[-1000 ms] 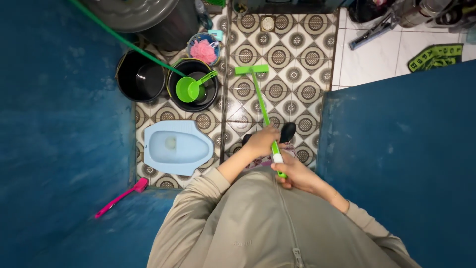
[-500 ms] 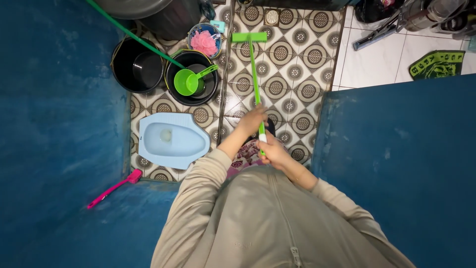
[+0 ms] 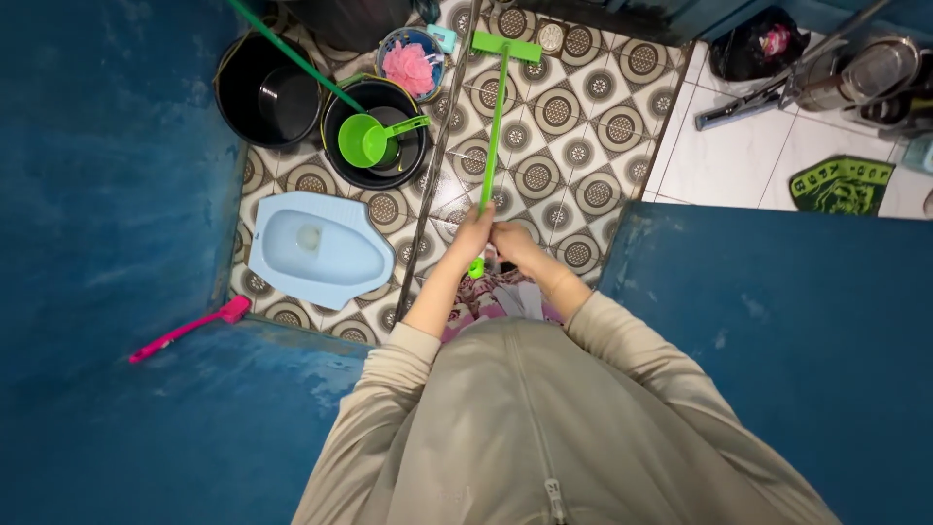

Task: Assembling a green floor cleaning tool by connecting handle sections.

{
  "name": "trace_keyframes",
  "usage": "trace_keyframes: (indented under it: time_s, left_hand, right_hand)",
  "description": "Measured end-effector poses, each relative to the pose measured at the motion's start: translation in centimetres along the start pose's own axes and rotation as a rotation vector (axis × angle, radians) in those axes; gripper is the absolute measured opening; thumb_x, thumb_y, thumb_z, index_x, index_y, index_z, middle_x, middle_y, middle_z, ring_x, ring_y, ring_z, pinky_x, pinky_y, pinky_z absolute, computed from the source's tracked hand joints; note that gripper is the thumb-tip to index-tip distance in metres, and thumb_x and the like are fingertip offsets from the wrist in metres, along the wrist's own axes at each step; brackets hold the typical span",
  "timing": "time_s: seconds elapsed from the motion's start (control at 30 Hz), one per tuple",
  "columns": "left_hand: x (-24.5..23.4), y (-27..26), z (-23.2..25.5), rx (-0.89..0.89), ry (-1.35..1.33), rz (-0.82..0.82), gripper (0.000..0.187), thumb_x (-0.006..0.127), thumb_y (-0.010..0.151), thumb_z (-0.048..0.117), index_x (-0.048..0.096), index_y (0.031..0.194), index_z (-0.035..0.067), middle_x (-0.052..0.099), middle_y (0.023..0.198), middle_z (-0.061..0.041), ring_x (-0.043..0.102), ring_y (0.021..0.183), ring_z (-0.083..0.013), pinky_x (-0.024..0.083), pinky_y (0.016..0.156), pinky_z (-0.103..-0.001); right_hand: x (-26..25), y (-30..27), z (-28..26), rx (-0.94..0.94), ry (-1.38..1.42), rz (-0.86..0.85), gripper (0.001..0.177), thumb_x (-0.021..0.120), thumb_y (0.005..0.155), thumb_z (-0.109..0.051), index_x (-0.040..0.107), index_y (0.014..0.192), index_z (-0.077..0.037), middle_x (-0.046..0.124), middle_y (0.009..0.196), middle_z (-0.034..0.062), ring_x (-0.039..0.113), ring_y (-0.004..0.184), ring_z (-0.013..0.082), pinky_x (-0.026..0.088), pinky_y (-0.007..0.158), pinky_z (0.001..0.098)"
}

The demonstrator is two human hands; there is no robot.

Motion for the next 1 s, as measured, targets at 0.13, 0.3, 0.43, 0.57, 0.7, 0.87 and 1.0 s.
trace_keyframes:
  time_s: [0.13,0.3,0.43,0.57,0.7,0.87,1.0]
  left_hand:
    - [-1.0,0.0,-5.2,-0.054,-0.035,0.022,0.062,0.041,0.109,0.041,0.029,0.16,0.008,0.045,0.147,-0.031,0.076,0.075,-0.0402,0.065,0.045,-0.042]
    - [-3.3,-6.8,-5.8,-0.143,0.34,0.046,0.056,0.041,0.107,0.035,0.037,0.159,0.013,0.068,0.116,-0.027,0.076,0.079,-0.0332,0.068,0.047,-0.036]
    - [-4.7,-13.1,-8.2,-0.2,0.289,0.068,0.055,0.039,0.106,0.032,0.042,0.156,0.008,0.07,0.11,-0.031,0.074,0.078,-0.0381,0.067,0.049,-0.047]
    - [-5.3,-17.2,-11.9,-0.295,0.308,0.092,0.055,0.042,0.105,0.03,0.041,0.157,0.013,0.074,0.107,-0.026,0.076,0.076,-0.0336,0.067,0.049,-0.042]
    - [-5.2,-19.5,-11.6,-0.339,0.399,0.091,0.057,0.042,0.102,0.037,0.04,0.158,0.025,0.077,0.111,-0.017,0.075,0.1,-0.0341,0.067,0.08,-0.049]
    - [-4.3,-17.7,-4.4,-0.276,0.482,0.056,0.058,0.036,0.104,0.036,0.037,0.16,0.02,0.061,0.141,-0.025,0.055,0.135,-0.0377,0.046,0.115,-0.052]
    - [-4.4,-11.8,-5.5,-0.156,0.523,0.036,0.056,0.032,0.107,0.036,0.037,0.16,0.02,0.062,0.139,-0.024,0.056,0.134,-0.0376,0.046,0.113,-0.053]
  right_hand:
    - [-0.8,2.8,1.3,0.031,-0.188,-0.023,0.038,0.075,0.091,-0.042,0.078,0.118,-0.016,0.074,0.096,0.0136,0.073,0.09,0.024,0.067,0.059,0.0354]
    - [1.8,1.1,1.0,0.008,-0.301,-0.178,0.05,0.07,0.097,-0.041,0.07,0.128,-0.002,0.074,0.115,0.0191,0.073,0.108,0.0284,0.066,0.073,0.0427]
    - [4.8,1.8,5.5,0.086,-0.257,-0.307,0.061,0.07,0.099,-0.035,0.056,0.139,0.008,0.07,0.121,0.0223,0.074,0.107,0.0265,0.064,0.076,0.0405]
    - [6.9,-2.4,6.6,0.152,-0.315,-0.46,0.056,0.072,0.096,-0.025,0.054,0.134,0.012,0.071,0.1,0.0146,0.075,0.085,0.0161,0.064,0.064,0.0273]
    - [8.4,-4.1,8.9,0.233,-0.261,-0.463,0.07,0.071,0.099,-0.026,0.039,0.146,0.015,0.066,0.116,0.0194,0.076,0.09,0.0174,0.065,0.068,0.0276]
    - [8.0,1.4,9.7,0.164,-0.16,-0.3,0.057,0.07,0.1,-0.025,0.052,0.137,0.013,0.067,0.111,0.0223,0.077,0.087,0.027,0.067,0.06,0.0365]
    - [6.3,5.6,8.1,0.039,-0.111,-0.139,0.048,0.073,0.096,-0.026,0.063,0.123,0.013,0.067,0.096,0.0232,0.076,0.08,0.0333,0.068,0.057,0.046]
Point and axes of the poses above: each hand's wrist, its own y-axis towards the middle knuckle, its own x-axis out of the palm, z = x × y, the point moved 1 cm from there along y, towards the middle knuckle
